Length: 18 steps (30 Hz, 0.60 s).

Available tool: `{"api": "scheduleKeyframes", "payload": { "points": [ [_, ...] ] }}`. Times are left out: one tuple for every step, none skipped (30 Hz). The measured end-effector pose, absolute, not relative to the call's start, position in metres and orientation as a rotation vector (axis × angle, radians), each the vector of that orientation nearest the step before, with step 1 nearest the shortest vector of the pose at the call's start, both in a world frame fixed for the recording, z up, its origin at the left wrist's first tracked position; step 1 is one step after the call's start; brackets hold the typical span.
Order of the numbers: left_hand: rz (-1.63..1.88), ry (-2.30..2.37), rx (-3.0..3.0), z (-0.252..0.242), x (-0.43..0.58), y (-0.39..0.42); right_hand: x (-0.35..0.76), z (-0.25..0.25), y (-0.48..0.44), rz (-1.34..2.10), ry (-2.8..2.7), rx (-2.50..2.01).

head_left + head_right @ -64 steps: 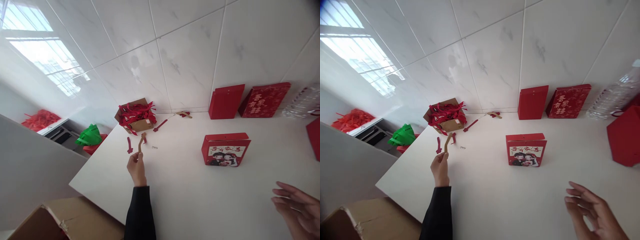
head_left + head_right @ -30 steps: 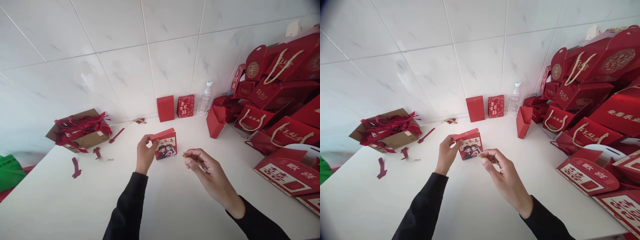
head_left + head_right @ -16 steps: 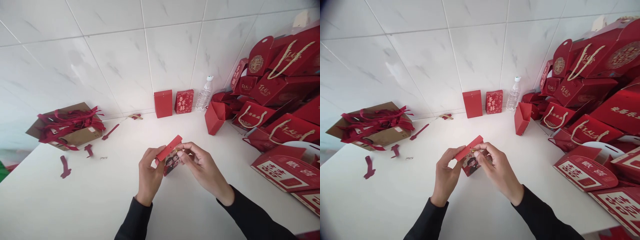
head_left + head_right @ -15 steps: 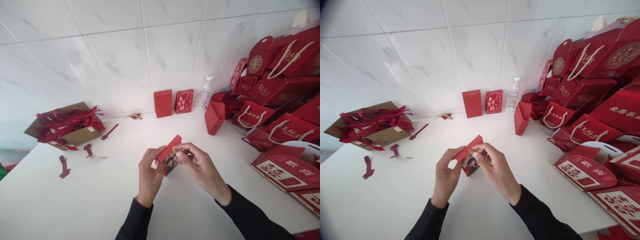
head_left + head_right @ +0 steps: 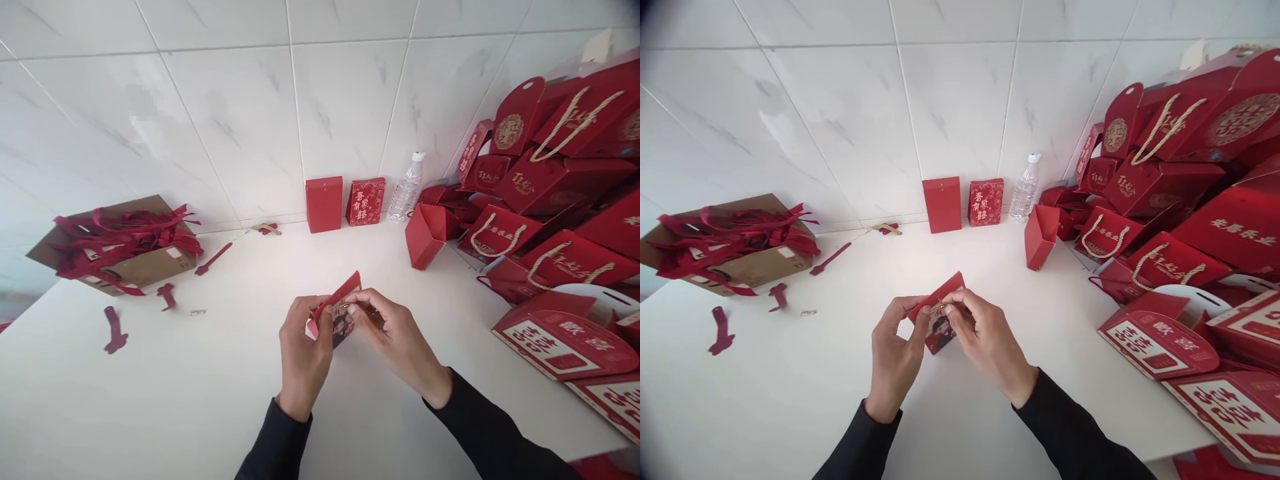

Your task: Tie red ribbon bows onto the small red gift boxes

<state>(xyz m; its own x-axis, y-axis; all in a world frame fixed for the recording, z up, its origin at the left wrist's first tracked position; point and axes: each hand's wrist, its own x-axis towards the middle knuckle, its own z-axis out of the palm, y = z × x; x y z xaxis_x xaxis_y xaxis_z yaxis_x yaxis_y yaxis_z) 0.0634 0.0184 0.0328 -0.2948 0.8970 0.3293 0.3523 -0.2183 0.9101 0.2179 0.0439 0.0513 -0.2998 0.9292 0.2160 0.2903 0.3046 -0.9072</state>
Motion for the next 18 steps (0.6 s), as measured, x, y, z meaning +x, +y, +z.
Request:
{"api": "scheduleKeyframes", "payload": {
  "points": [
    [1.529,1.564,1.491,0.0327,0.0635,0.0183,0.2191,0.0527,0.044,0.985,-1.792,-1.109],
    [1.528,1.557,1.492,0.0328,0.0635,0.018,0.2202,0.0541,0.0439,0.967,-1.804,-1.12],
    [1.527,1.552,1.492,0.0332,0.0637,0.0177,0.221,0.0555,0.0436,0.953,-1.81,-1.133],
    [1.528,1.55,1.491,0.0337,0.0639,0.0174,0.2217,0.0569,0.0432,0.948,-1.811,-1.142],
    [1.53,1.548,1.487,0.0343,0.0642,0.0171,0.222,0.0583,0.0426,0.954,-1.811,-1.147],
    [1.53,1.545,1.481,0.0349,0.0645,0.0169,0.222,0.0596,0.0421,0.966,-1.807,-1.151],
    [1.53,1.541,1.476,0.0354,0.0648,0.0168,0.2219,0.0607,0.0415,0.979,-1.801,-1.154],
    [1.53,1.536,1.471,0.0357,0.065,0.0167,0.2215,0.0615,0.0411,0.989,-1.796,-1.157],
    [1.532,1.533,1.467,0.036,0.0652,0.0166,0.221,0.0619,0.0409,0.99,-1.791,-1.158],
    [1.536,1.533,1.462,0.0361,0.0652,0.0165,0.2206,0.062,0.0408,0.983,-1.79,-1.156],
    [1.537,1.536,1.461,0.0361,0.0652,0.0164,0.2202,0.0616,0.0409,0.97,-1.792,-1.15],
    [1.539,1.541,1.461,0.036,0.0651,0.0163,0.2199,0.061,0.041,0.954,-1.794,-1.14],
    [1.538,1.548,1.459,0.0358,0.065,0.0163,0.2199,0.0601,0.0412,0.937,-1.799,-1.128],
    [1.536,1.553,1.457,0.0356,0.0648,0.0162,0.2201,0.059,0.0413,0.913,-1.806,-1.116],
    [1.533,1.554,1.458,0.0354,0.0646,0.0161,0.2206,0.0579,0.0415,0.88,-1.819,-1.104],
    [1.531,1.552,1.461,0.0353,0.0645,0.0161,0.2213,0.0568,0.0417,0.839,-1.839,-1.096],
    [1.53,1.547,1.464,0.0352,0.0643,0.0161,0.222,0.0558,0.042,0.79,-1.864,-1.084],
    [1.527,1.541,1.466,0.0352,0.0641,0.016,0.2228,0.0549,0.0424,0.739,-1.892,-1.068]
  ]
}}
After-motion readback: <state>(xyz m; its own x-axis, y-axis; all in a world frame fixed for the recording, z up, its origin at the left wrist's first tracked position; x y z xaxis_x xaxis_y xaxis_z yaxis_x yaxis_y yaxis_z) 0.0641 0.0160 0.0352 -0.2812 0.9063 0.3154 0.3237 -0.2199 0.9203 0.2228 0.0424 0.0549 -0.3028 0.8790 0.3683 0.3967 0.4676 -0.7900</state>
